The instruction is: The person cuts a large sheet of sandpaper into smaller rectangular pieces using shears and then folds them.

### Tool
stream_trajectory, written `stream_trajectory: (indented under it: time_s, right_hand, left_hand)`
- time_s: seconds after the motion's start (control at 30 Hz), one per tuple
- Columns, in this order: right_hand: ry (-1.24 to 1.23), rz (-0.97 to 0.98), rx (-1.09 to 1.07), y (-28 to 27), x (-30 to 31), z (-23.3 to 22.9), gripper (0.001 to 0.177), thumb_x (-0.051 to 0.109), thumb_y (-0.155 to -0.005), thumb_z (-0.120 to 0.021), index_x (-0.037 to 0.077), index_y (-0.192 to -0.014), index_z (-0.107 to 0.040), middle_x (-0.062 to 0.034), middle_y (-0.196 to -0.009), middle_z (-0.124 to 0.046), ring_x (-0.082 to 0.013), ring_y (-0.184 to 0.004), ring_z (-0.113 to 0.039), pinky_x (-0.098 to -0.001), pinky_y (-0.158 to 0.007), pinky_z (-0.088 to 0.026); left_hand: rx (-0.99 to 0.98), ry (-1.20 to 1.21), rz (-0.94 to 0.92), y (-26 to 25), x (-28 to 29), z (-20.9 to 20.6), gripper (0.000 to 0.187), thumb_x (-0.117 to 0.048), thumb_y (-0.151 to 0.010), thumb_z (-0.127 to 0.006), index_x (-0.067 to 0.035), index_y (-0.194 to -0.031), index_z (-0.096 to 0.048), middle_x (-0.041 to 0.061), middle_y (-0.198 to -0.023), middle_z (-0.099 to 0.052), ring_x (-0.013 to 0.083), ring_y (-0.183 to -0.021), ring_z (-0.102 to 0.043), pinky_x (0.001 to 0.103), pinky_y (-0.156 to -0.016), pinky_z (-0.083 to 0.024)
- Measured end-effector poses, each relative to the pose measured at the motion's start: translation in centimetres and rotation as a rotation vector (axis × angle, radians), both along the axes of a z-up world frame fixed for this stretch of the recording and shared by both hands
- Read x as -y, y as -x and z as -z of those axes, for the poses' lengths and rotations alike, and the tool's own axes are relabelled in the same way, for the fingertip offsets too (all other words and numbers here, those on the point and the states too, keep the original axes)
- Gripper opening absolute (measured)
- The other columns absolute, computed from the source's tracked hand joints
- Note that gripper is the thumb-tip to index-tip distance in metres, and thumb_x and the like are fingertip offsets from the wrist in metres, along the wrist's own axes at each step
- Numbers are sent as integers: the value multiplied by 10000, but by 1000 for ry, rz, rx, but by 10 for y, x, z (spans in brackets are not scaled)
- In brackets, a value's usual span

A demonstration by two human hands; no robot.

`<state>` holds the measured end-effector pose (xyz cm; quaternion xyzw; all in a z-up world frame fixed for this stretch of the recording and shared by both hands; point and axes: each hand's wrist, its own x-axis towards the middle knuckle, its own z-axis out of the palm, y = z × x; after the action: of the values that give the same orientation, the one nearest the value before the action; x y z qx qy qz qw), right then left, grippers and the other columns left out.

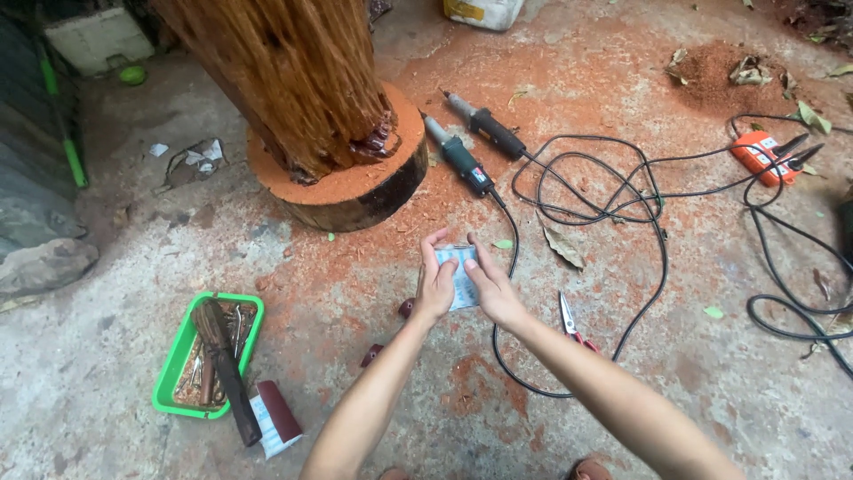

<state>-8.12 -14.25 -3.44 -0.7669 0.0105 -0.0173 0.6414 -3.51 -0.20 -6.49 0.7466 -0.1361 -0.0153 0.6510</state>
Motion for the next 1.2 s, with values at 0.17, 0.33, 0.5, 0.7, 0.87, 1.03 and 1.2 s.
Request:
stream_trajectory:
  time_s: [0.17, 0.33, 0.5, 0.7, 0.87, 1.03, 1.2]
  right_hand:
    - [394, -32, -12, -10, 42, 18, 295, 303, -928, -710, 233, -1214, -700, -54, -871, -790, -217, -850, -760, -366, -745, -594]
    - [520, -144, -41, -1, 58, -6, 106, 284, -870, -737, 213, -936, -695, -92, -640, -726, -339, -727, -740, -443, -674, -550]
    - [831, -316, -24, 11, 56, -74, 210, 369, -868, -674, 189, -780, -611, -121, -592, -674, -419, -738, -713, -482, -674, -523]
    - [1055, -245, 440, 8, 52, -12, 169, 248, -851, -619, 134, -726, -620, -127, -682, -707, -351, -707, -727, -444, -618, -561]
    - [1220, -63, 831, 3, 54, 9, 107, 201, -788, -569, 172, -745, -664, -55, -771, -752, -224, -721, -741, -323, -583, -575]
    - [871, -375, 0, 5, 54, -45, 284, 353, -880, -554, 99, -780, -636, -245, -715, -700, -501, -813, -705, -579, -704, -529]
    - [871, -411, -60, 4, 51, -41, 386, 375, -926, -527, 52, -745, -638, -269, -715, -707, -506, -830, -714, -574, -723, -539]
  left_hand:
    - [113, -59, 89, 17, 4, -30, 444, -128, -974, -500, -56, -1409, -450, 266, -1208, -620, 461, -1184, -594, 539, -1022, -441]
    - [117, -27, 90, 9, 7, -13, 191, -309, -992, -704, -121, -985, -739, 96, -842, -729, 227, -861, -713, 365, -804, -542]
    - [204, -155, 175, 14, 2, -43, 221, -343, -949, -756, -172, -808, -744, 72, -633, -647, 168, -632, -626, 308, -615, -495]
    - [51, -223, 68, 6, 7, -39, 324, -350, -953, -726, -150, -701, -681, 69, -523, -542, 154, -559, -533, 322, -548, -429]
    - [69, -254, 4, 6, 9, -52, 338, -292, -936, -727, -104, -664, -656, 124, -498, -503, 210, -530, -516, 352, -524, -397]
    - [161, -181, 226, 15, 3, -81, 238, -265, -952, -720, -75, -808, -704, 199, -607, -590, 239, -631, -574, 378, -605, -466]
    - [6, -211, 214, 5, 8, -36, 285, -311, -892, -780, -104, -725, -678, 114, -589, -573, 165, -672, -542, 334, -619, -450]
